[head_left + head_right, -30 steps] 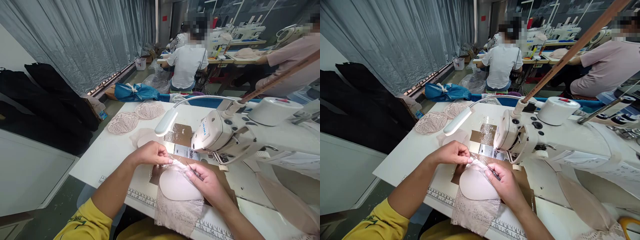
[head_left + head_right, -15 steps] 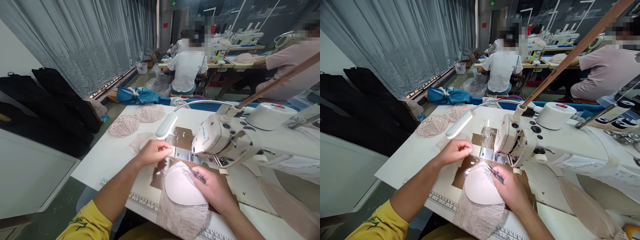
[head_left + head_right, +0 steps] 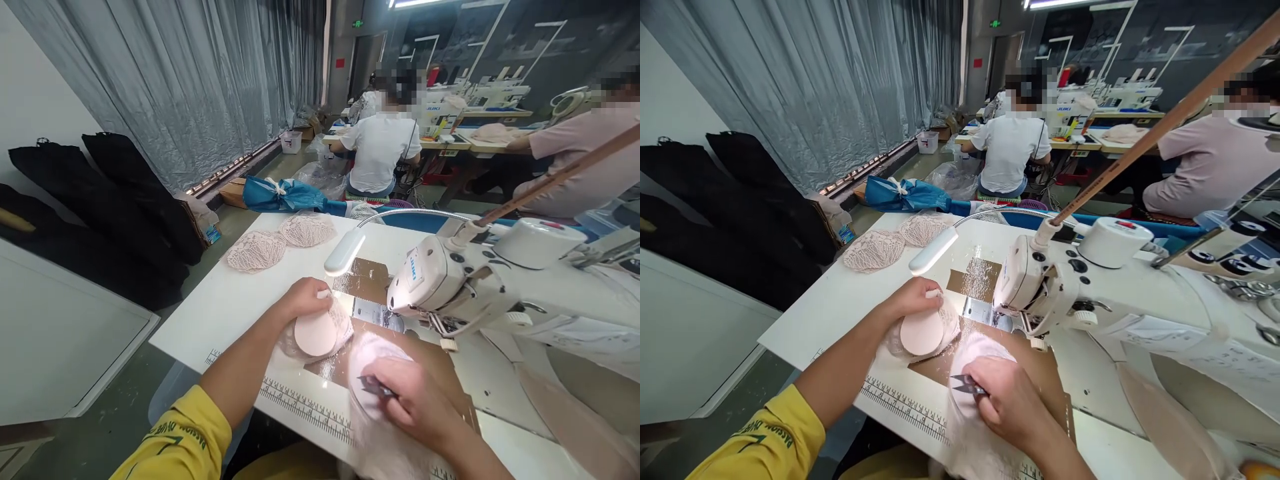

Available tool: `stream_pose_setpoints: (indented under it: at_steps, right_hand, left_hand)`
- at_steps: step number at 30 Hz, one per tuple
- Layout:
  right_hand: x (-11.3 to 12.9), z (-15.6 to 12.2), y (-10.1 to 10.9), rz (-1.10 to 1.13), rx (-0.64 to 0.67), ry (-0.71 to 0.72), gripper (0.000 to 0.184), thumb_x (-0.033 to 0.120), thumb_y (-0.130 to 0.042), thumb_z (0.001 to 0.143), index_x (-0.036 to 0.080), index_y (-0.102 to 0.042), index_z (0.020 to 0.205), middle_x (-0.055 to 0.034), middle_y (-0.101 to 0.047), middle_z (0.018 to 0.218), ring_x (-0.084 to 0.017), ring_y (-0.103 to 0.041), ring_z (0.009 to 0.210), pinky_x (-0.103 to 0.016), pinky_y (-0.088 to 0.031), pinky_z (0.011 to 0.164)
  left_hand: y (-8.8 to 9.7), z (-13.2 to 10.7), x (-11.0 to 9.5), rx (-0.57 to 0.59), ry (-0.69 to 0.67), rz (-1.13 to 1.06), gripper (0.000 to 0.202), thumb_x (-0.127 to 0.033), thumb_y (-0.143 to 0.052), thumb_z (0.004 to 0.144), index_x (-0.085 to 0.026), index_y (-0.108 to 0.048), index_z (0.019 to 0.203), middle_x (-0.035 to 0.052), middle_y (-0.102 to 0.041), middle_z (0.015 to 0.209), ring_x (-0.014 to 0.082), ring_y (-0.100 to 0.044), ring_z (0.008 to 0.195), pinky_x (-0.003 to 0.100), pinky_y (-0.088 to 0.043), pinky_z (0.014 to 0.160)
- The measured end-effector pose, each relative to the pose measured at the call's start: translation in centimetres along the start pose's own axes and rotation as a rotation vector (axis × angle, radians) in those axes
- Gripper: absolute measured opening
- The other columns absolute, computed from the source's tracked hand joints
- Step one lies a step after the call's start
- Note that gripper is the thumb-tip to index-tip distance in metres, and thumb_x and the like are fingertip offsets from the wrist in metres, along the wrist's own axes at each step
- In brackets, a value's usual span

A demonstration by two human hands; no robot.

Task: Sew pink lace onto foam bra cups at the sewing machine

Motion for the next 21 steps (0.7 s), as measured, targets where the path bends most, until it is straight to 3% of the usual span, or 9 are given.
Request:
stream_pose_setpoints:
  at_steps: [4,7,10,12,15,17,21]
  right_hand:
    - [-2.5,-0.7,-0.3,0.214,0.044,-0.178,0.012,0.018,-0.045,0.075,0.023,-0.052,0.066,0.0019,-0.056,0.061,-0.014,-0.047,0.056,-0.026,-0.035,0.055]
    - [-4.2,-0.6,0.9,0.376,-0.144,-0.344,0.029,0.036,-0.044,0.086,0.022,-0.045,0.061,0.0014,-0.052,0.06,-0.015,-0.046,0.057,-0.027,-0.037,0.056]
    - [-4.9,-0.2,1.5,0.468,-0.279,-0.508,0.025,0.047,-0.054,0.082,0.022,-0.057,0.083,-0.0003,-0.058,0.075,-0.017,-0.054,0.068,-0.029,-0.044,0.063]
    - [-4.1,0.5,1.0,0.533,-0.238,-0.496,0.031,0.045,-0.058,0.081,0.022,-0.059,0.101,-0.002,-0.061,0.084,-0.019,-0.057,0.075,-0.03,-0.047,0.069]
    - [-3.1,1.0,0.7,0.524,-0.202,-0.445,0.026,0.045,-0.052,0.086,0.021,-0.059,0.083,-0.0003,-0.056,0.073,-0.017,-0.053,0.07,-0.029,-0.044,0.065]
    - [-3.1,0.8,0.6,0.514,-0.207,-0.452,0.033,0.047,-0.047,0.089,0.021,-0.055,0.072,0.0007,-0.053,0.068,-0.016,-0.049,0.066,-0.027,-0.041,0.061]
    - [-2.9,0.7,0.5,0.559,-0.199,-0.422,0.033,0.046,-0.046,0.091,0.02,-0.055,0.071,0.0002,-0.055,0.069,-0.016,-0.05,0.067,-0.026,-0.04,0.061]
  left_hand:
    - [-1.3,-0.6,-0.6,0.14,-0.037,-0.156,0.03,-0.04,-0.059,0.08,-0.013,-0.066,0.088,0.0023,-0.063,0.075,0.016,-0.059,0.067,0.023,-0.043,0.058]
    - [-2.0,-1.0,-1.3,0.218,-0.065,-0.299,0.028,-0.039,-0.063,0.078,-0.013,-0.067,0.086,0.0034,-0.064,0.079,0.0153,-0.059,0.071,0.024,-0.043,0.063]
    - [-2.6,-1.3,-2.2,0.276,-0.104,-0.406,0.025,-0.038,-0.067,0.077,-0.013,-0.067,0.083,0.0036,-0.064,0.082,0.0146,-0.058,0.074,0.025,-0.043,0.068]
    - [-2.9,-1.5,-2.7,0.316,-0.139,-0.42,0.024,-0.037,-0.067,0.077,-0.013,-0.067,0.083,0.0032,-0.064,0.082,0.0144,-0.057,0.075,0.025,-0.042,0.069]
    - [-3.4,-1.8,-3.4,0.354,-0.223,-0.372,0.02,-0.032,-0.063,0.08,-0.014,-0.067,0.087,0.0034,-0.065,0.087,0.0152,-0.058,0.081,0.025,-0.043,0.072]
    - [-3.5,-2.1,-4.1,0.341,-0.302,-0.285,0.022,-0.027,-0.063,0.078,-0.016,-0.067,0.096,0.0043,-0.065,0.096,0.017,-0.058,0.089,0.026,-0.043,0.078]
    - [-4.4,-2.8,-5.6,0.294,-0.439,-0.152,0.043,-0.035,-0.073,0.071,-0.017,-0.063,0.108,0.006,-0.064,0.107,0.0191,-0.057,0.095,0.026,-0.043,0.081]
Point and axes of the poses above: each hand's wrist, its own z-axis towards the middle knuckle, its own y-axis out of the back of the hand, x = y × z, the point moved 8 cm from there along z, towards the middle knuckle
